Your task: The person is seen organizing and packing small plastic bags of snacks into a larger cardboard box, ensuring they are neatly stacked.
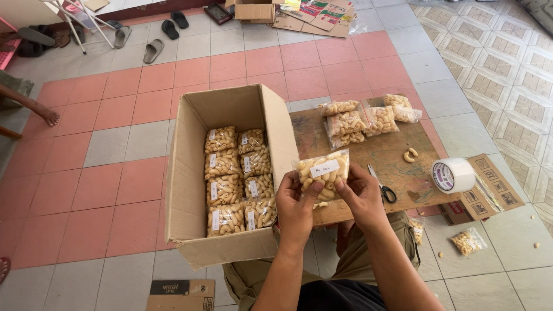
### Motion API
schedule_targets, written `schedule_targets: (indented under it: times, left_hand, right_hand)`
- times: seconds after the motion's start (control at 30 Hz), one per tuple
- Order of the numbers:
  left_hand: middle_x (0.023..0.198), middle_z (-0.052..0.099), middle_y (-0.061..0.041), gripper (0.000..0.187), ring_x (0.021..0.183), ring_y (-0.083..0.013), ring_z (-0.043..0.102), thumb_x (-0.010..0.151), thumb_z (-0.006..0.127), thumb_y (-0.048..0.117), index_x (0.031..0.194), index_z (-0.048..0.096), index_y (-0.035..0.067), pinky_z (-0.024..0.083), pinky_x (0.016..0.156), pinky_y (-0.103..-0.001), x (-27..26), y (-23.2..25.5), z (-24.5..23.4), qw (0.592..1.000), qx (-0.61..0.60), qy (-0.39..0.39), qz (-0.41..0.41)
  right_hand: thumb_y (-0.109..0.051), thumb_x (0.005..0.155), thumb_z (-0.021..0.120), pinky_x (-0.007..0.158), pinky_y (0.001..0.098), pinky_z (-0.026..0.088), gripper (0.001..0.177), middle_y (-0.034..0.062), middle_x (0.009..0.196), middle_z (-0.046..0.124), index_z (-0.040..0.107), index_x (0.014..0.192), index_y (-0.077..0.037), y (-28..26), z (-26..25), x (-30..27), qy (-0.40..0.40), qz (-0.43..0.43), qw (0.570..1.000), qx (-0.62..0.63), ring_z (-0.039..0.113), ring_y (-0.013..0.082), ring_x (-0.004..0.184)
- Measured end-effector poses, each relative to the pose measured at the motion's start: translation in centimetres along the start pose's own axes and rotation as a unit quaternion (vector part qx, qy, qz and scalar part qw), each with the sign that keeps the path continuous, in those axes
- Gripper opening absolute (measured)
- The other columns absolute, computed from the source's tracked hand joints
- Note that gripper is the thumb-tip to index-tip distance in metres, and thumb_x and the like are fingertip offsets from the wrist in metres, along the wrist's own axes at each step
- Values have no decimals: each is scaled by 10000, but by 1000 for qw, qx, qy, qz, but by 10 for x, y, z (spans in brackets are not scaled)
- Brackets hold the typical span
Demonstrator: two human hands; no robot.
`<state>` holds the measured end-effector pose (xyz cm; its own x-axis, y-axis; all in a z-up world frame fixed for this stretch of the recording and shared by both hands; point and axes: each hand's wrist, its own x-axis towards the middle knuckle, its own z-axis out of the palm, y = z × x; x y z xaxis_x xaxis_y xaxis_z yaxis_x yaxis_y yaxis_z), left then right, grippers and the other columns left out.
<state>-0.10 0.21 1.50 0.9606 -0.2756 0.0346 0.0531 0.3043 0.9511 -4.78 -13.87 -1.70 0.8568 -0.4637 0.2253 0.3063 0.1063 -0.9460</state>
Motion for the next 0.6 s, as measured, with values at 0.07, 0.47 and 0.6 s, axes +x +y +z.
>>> schedule_targets:
  times: [0.07, 0.47, 0.6]
  left_hand:
    - [909, 712, -55, 371, 934, -135, 641, 847, 875, 254, 1072, 657, 55, 551, 883, -354, 0, -1, 0, 1000, 1, -2, 2]
    - [1052, 740, -135, 464, 1019, -180, 682, 896, 827, 244, 1223, 576, 31, 553, 941, -391, -4, 10, -1, 998, -30, -57, 1]
    - [1167, 739, -176, 649, 1105, -220, 682, 848, 862, 194, 1367, 530, -8, 533, 1011, -419, -3, 7, -2, 997, -19, -75, 5]
  right_hand:
    - [-201, 916, 766, 764, 351, 577, 395, 142, 874, 693, 688, 1205, 56, -9, 7, 1, -8, -3, 1000, -4, 628, 166, 846]
    - [-144, 909, 770, 747, 333, 584, 381, 124, 871, 691, 666, 1209, 66, -9, 10, -3, 20, 8, 1000, -5, 643, 157, 822]
    - [-154, 914, 768, 733, 326, 588, 365, 119, 862, 692, 664, 1187, 65, -7, 8, -2, 33, 10, 999, -5, 644, 151, 814]
